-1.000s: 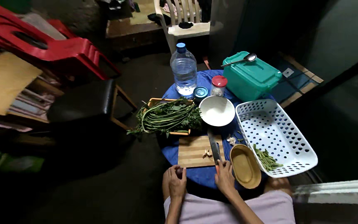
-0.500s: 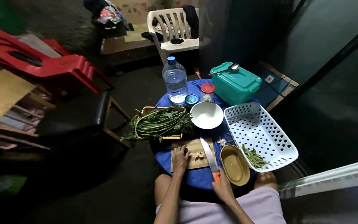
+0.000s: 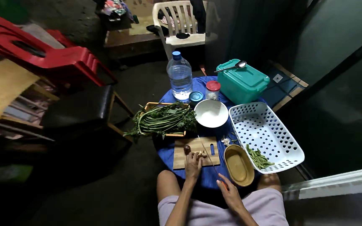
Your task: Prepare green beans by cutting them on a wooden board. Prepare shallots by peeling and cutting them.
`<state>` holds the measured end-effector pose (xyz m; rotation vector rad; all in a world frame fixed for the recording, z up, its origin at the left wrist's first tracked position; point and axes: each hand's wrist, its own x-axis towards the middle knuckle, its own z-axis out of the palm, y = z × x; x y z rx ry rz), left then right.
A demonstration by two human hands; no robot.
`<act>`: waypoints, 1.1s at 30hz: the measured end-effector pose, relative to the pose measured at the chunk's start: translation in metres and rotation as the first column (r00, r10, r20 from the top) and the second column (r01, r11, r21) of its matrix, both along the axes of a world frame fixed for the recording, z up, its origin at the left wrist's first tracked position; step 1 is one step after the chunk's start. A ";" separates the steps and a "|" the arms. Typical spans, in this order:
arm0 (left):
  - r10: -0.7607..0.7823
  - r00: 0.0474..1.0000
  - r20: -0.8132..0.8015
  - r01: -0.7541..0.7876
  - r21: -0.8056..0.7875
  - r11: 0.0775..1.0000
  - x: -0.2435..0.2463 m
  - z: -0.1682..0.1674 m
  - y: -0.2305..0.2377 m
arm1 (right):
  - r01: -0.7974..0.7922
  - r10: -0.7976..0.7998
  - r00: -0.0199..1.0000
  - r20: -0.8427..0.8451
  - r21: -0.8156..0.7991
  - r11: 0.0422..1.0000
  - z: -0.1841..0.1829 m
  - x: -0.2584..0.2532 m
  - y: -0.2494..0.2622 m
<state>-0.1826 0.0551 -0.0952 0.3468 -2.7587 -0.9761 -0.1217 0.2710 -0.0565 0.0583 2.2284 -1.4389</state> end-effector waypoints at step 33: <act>-0.016 0.941 0.338 -0.332 0.933 0.141 0.059 0.069 0.034 | -0.255 0.224 0.958 -0.178 -0.176 0.951 0.034 -0.030 -0.012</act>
